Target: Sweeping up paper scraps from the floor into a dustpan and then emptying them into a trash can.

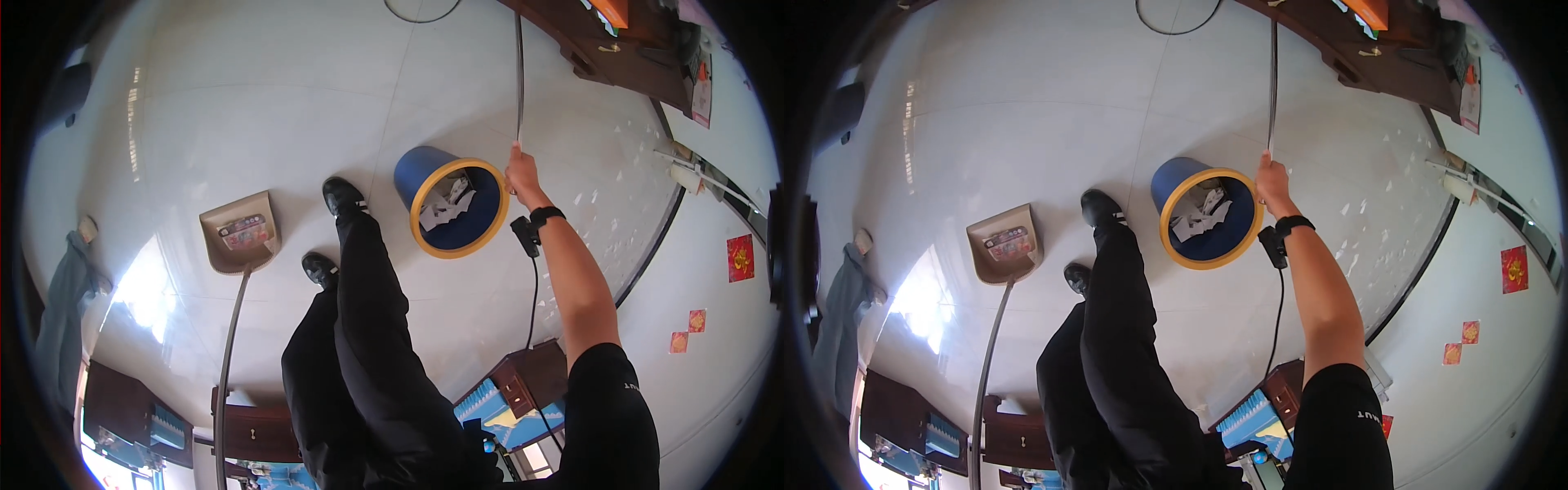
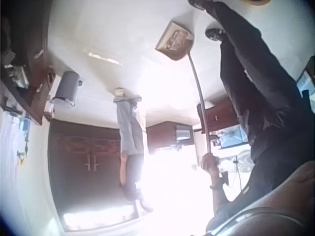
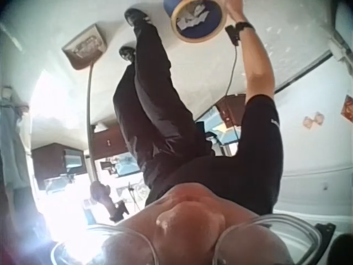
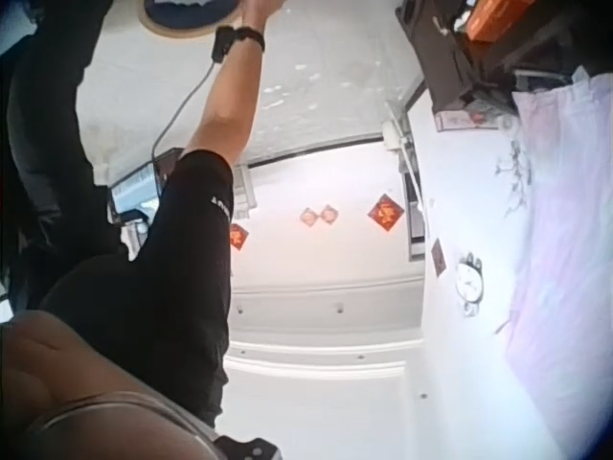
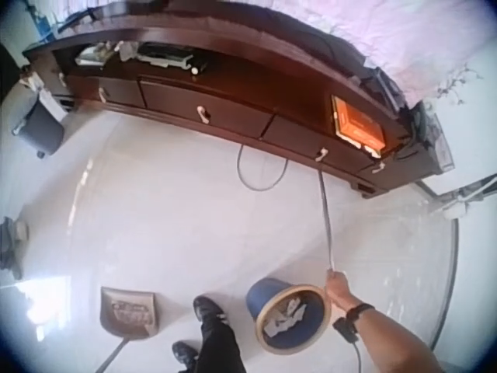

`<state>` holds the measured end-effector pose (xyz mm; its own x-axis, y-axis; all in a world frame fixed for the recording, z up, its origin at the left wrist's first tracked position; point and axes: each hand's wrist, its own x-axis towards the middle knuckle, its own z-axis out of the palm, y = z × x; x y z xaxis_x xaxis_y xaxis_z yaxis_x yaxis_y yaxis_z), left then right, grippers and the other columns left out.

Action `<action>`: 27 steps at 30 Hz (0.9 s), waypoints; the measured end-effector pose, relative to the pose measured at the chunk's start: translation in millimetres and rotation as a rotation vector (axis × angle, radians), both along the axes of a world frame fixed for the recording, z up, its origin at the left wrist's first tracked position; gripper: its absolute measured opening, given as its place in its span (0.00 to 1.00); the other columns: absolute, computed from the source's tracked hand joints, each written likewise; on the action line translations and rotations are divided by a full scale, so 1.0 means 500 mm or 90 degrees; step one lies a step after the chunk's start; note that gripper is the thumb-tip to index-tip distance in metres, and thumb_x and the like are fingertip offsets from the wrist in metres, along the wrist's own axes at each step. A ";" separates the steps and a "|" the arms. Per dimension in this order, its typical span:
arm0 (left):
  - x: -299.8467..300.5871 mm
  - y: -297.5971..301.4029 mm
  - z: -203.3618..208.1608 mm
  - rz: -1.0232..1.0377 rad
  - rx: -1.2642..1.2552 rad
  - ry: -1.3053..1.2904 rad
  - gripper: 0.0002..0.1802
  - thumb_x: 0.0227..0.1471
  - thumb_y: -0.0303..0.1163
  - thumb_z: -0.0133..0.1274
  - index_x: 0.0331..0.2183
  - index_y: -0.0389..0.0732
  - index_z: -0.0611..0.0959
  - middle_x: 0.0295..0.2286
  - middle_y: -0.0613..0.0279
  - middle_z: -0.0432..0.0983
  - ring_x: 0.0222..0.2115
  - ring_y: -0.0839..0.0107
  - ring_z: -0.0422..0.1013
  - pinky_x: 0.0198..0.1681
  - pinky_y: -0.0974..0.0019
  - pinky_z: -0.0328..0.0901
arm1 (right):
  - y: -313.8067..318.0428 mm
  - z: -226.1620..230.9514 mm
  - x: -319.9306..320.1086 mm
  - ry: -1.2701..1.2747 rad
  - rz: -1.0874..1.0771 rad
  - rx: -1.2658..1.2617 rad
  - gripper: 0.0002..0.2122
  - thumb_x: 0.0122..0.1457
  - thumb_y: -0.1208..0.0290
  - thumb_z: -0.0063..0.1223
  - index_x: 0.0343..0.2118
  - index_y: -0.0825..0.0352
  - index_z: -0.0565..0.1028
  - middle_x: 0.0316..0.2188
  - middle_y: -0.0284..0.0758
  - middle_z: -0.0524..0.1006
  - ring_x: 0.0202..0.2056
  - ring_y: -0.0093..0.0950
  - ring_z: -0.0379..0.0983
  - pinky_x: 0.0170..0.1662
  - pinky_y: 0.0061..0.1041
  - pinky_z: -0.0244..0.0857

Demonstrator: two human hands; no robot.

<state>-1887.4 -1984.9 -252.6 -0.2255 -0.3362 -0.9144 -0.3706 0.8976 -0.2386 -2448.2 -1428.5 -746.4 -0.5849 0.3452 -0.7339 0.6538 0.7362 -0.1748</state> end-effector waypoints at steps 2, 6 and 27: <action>-0.068 0.013 -0.010 -0.054 -0.049 -0.117 0.14 0.25 0.36 0.62 0.21 0.44 0.77 0.27 0.57 0.75 0.29 0.57 0.71 0.32 0.59 0.68 | 0.016 0.022 -0.005 0.016 -0.007 -0.001 0.29 0.64 0.48 0.33 0.23 0.74 0.70 0.12 0.41 0.70 0.11 0.33 0.69 0.14 0.33 0.61; -0.069 0.017 0.003 0.416 -0.069 0.077 0.17 0.24 0.34 0.63 0.24 0.44 0.77 0.30 0.57 0.77 0.30 0.58 0.72 0.34 0.61 0.69 | 0.069 0.032 0.065 0.023 0.037 0.019 0.29 0.64 0.48 0.33 0.23 0.74 0.69 0.12 0.40 0.70 0.11 0.34 0.68 0.15 0.33 0.62; -0.140 0.041 0.038 0.282 0.103 0.369 0.10 0.34 0.21 0.48 0.26 0.38 0.79 0.29 0.58 0.76 0.27 0.61 0.73 0.27 0.59 0.70 | 0.408 0.648 0.493 -0.099 -0.083 0.072 0.24 0.64 0.51 0.40 0.15 0.64 0.66 0.10 0.31 0.65 0.11 0.25 0.62 0.15 0.26 0.55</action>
<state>-1957.5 -1964.3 -233.8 -0.5607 -0.3795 -0.7360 -0.7323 0.6421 0.2268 -2201.6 -1224.6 -422.5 -0.4137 0.4951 -0.7641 0.7570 0.6533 0.0135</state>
